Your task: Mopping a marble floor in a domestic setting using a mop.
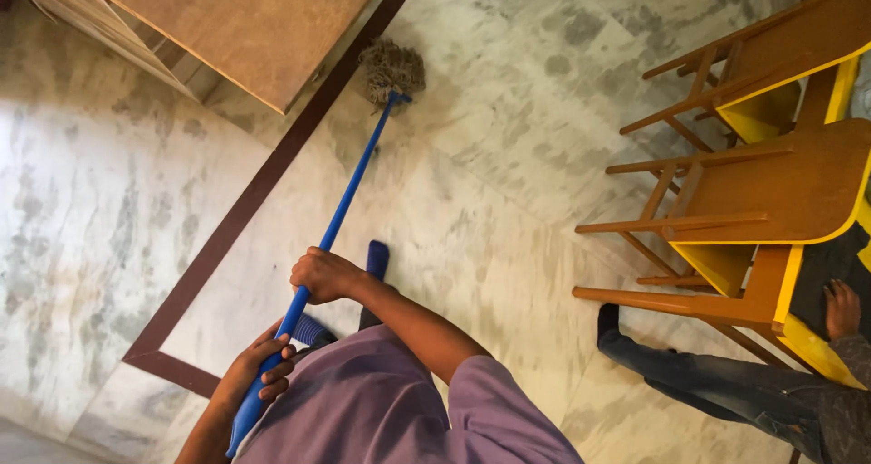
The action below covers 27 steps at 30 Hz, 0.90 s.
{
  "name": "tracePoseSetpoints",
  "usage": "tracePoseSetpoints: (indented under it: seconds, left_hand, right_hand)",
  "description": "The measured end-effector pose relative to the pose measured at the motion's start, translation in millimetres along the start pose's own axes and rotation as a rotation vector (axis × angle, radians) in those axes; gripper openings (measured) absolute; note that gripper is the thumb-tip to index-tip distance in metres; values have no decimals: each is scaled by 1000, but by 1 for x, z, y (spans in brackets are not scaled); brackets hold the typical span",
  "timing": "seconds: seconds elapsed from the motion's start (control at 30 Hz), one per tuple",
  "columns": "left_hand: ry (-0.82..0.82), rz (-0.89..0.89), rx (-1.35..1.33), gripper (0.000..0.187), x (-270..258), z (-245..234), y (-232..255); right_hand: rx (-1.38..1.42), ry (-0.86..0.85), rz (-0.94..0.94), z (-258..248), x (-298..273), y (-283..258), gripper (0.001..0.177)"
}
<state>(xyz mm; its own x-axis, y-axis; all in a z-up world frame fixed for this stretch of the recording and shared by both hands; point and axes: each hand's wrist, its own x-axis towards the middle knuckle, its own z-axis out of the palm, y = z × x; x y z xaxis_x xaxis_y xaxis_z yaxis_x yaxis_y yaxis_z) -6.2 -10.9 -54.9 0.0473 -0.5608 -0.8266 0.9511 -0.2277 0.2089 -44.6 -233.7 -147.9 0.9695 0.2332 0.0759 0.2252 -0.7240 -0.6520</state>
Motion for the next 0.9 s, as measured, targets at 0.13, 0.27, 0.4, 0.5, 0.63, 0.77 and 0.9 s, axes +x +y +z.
tracePoseSetpoints:
  seconds: [0.13,0.27,0.4,0.5,0.63,0.77,0.9]
  left_hand:
    - [92,-9,18,63,8,32,15]
    - [16,39,-41,55,61,80,40]
    - [25,86,47,53,165,131,58]
    - [20,106,84,54,246,169,75]
    - [-52,155,66,54,267,229,115]
    - [-48,194,82,54,245,227,121]
    - [154,126,288,59,206,144,62]
  right_hand:
    - [-6,50,-39,-18,3,33,22]
    - [35,52,-59,-59,-3,93,22]
    - [19,124,-79,-104,-14,196,19]
    - [-28,157,-127,-131,-25,280,22]
    - [12,258,-88,-181,-24,317,18]
    - [17,248,-90,-181,-13,311,17]
    - [-25,117,-177,-118,-18,258,20]
